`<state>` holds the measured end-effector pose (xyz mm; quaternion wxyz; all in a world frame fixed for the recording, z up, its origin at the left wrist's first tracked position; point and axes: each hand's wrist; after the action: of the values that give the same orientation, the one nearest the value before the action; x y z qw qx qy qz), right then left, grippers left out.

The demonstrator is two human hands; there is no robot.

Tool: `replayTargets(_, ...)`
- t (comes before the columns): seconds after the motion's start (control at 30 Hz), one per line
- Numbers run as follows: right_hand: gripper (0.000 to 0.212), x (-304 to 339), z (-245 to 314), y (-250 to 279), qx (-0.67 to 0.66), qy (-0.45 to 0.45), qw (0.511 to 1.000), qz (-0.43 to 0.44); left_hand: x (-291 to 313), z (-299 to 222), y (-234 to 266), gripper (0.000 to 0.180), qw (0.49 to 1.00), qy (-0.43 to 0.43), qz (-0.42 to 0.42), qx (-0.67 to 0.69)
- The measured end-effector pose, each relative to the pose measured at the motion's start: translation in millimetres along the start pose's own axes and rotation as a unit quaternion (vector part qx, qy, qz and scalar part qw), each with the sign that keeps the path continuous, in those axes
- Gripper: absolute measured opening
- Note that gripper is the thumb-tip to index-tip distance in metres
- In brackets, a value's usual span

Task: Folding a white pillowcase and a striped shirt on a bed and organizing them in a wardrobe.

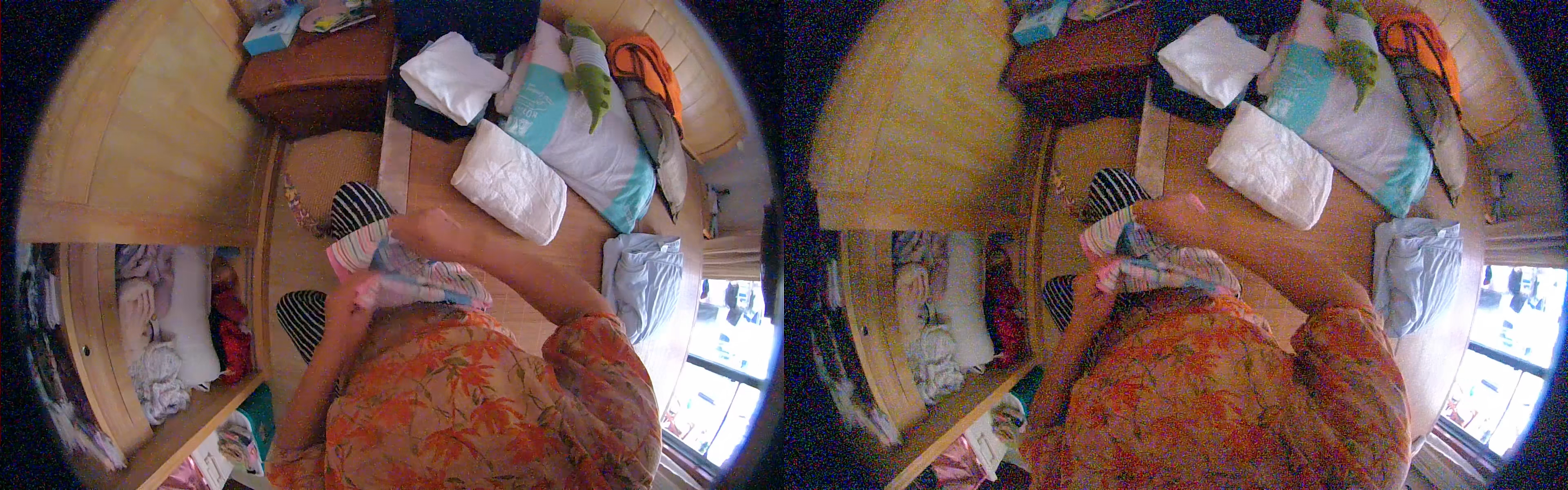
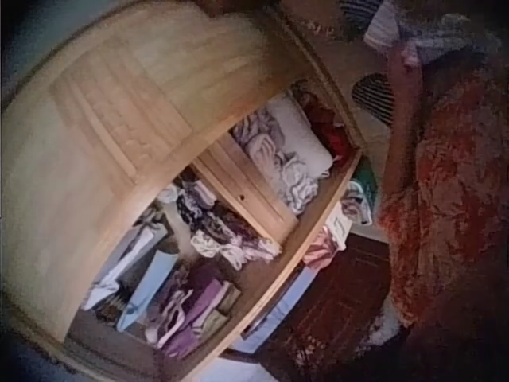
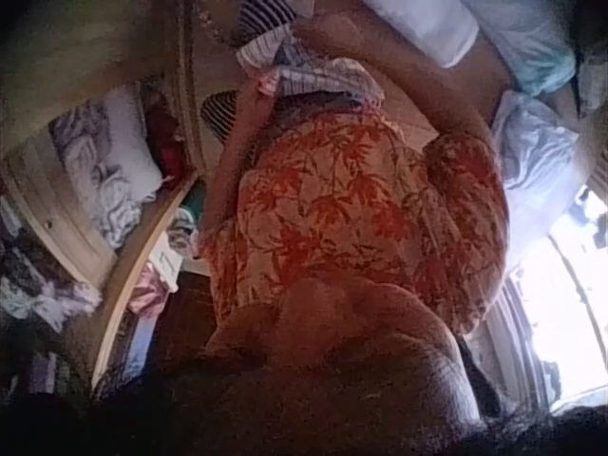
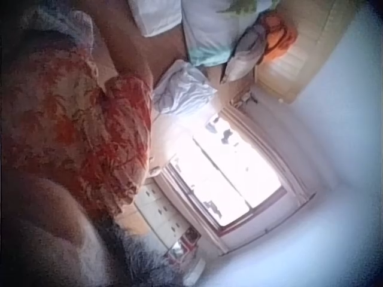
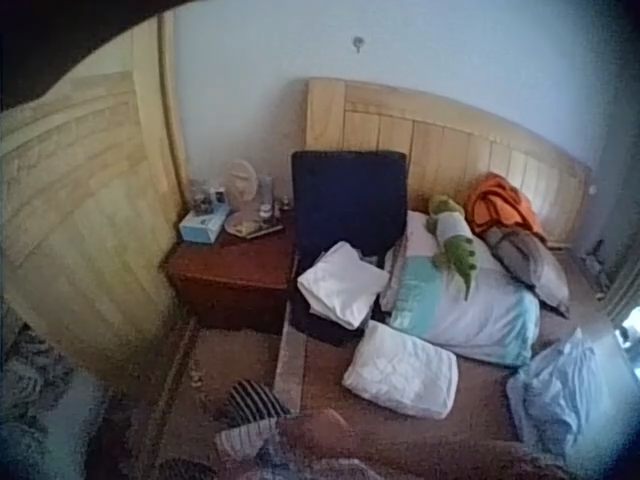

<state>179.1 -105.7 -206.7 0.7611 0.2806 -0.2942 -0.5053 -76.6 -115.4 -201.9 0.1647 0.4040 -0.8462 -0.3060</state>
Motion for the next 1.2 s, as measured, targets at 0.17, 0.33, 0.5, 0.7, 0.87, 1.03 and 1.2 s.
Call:
replayTargets(0.17,0.023,-2.0,-2.8,15.8,-0.238,0.019,0.969,-0.058,-29.1,21.1,-25.3,0.028,0.976,0.198,-0.049,0.08)
replayTargets(0.33,0.021,-5.6,13.4,38.8,-0.226,0.065,0.971,-0.05,-49.5,68.1,-50.1,0.023,0.961,0.123,-0.12,0.214)
replayTargets(0.5,0.018,-0.4,19.0,56.7,-0.088,0.186,0.978,-0.042,-48.0,77.9,-51.5,0.025,0.971,0.054,-0.078,0.219)
replayTargets(0.7,0.019,2.1,-7.0,41.9,-0.089,0.141,0.983,-0.08,-50.4,9.5,-28.7,0.022,0.97,0.179,-0.135,0.096)
replayTargets(0.87,0.026,-1.3,3.0,50.5,-0.134,0.143,0.98,-0.038,-41.7,6.4,-25.9,0.035,0.912,-0.177,-0.188,-0.32)
replayTargets(1.03,0.028,3.9,0.6,46.0,-0.167,0.136,0.974,-0.067,-62.4,-59.8,-28.8,0.03,0.921,-0.24,-0.102,-0.29)
replayTargets(1.2,0.029,-2.9,-3.2,45.6,-0.197,0.113,0.972,-0.066,-90.0,-52.4,-46.9,0.036,0.932,-0.285,-0.045,-0.219)
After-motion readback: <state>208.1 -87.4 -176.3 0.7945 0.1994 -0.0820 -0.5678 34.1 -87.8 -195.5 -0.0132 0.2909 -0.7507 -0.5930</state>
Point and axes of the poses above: each hand's wrist, its own x-axis away from the middle knuckle, its own y-axis out of the back of the hand, z = x × y, and after that the axes turned 14 degrees about -x, right-handed
